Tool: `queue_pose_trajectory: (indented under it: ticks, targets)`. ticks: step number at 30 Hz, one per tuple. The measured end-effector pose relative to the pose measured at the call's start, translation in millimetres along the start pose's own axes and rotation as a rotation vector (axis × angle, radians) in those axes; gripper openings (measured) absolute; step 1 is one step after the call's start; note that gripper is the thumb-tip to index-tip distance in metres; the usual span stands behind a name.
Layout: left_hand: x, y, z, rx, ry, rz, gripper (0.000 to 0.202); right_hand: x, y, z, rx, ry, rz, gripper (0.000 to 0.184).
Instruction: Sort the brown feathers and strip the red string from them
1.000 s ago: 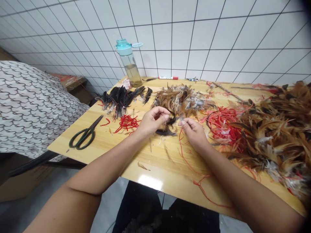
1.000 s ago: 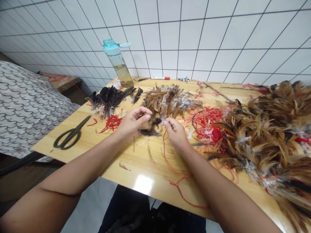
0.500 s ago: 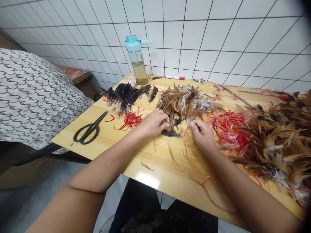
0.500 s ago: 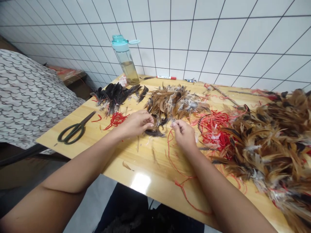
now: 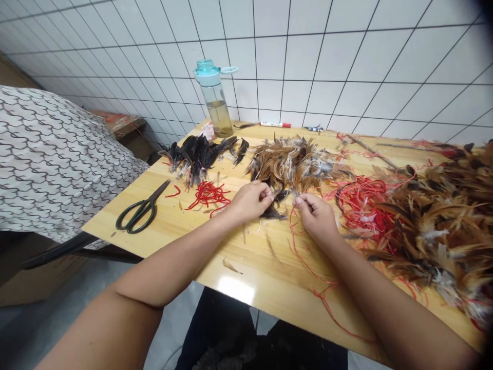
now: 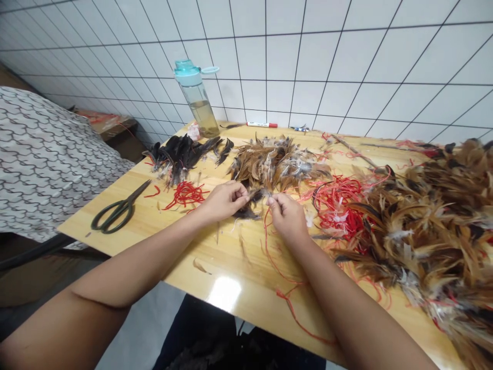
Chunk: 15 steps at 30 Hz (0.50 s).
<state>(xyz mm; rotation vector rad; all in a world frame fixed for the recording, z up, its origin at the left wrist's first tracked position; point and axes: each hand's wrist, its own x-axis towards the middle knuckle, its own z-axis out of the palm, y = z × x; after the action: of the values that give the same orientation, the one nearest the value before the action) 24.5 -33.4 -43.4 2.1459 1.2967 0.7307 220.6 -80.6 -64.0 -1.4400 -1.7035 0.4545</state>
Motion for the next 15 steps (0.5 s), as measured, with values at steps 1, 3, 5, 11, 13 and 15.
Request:
queue_pose_trajectory:
  ticks: [1, 3, 5, 11, 13, 15]
  targets:
    - [-0.7, 1.1, -3.0, -0.096, -0.013, -0.028, 0.01, -0.1, 0.1, 0.0, -0.003, 0.0, 0.003, 0.022]
    - [-2.4, 3.7, -8.1, -0.289, -0.044, -0.101, 0.014, -0.4, 0.4, 0.1, -0.011, 0.001, 0.009, 0.022]
    - [-4.0, 5.8, -10.8, -0.466, -0.069, -0.156, 0.019, -0.6, 0.5, 0.1, -0.017, -0.002, 0.015, 0.021]
    - [-4.1, 1.0, -5.7, -0.602, -0.107, -0.132, 0.023, -0.9, -0.8, 0.3, -0.002, -0.011, 0.008, 0.022]
    - [-3.4, -1.8, -3.4, -0.512, -0.088, -0.096, 0.018, -1.4, -1.2, 0.9, 0.009, -0.014, 0.003, 0.022]
    - [-3.3, -1.8, -1.4, -0.488, -0.068, -0.072, 0.017, -2.2, -1.4, 1.9, 0.019, -0.013, -0.002, 0.022]
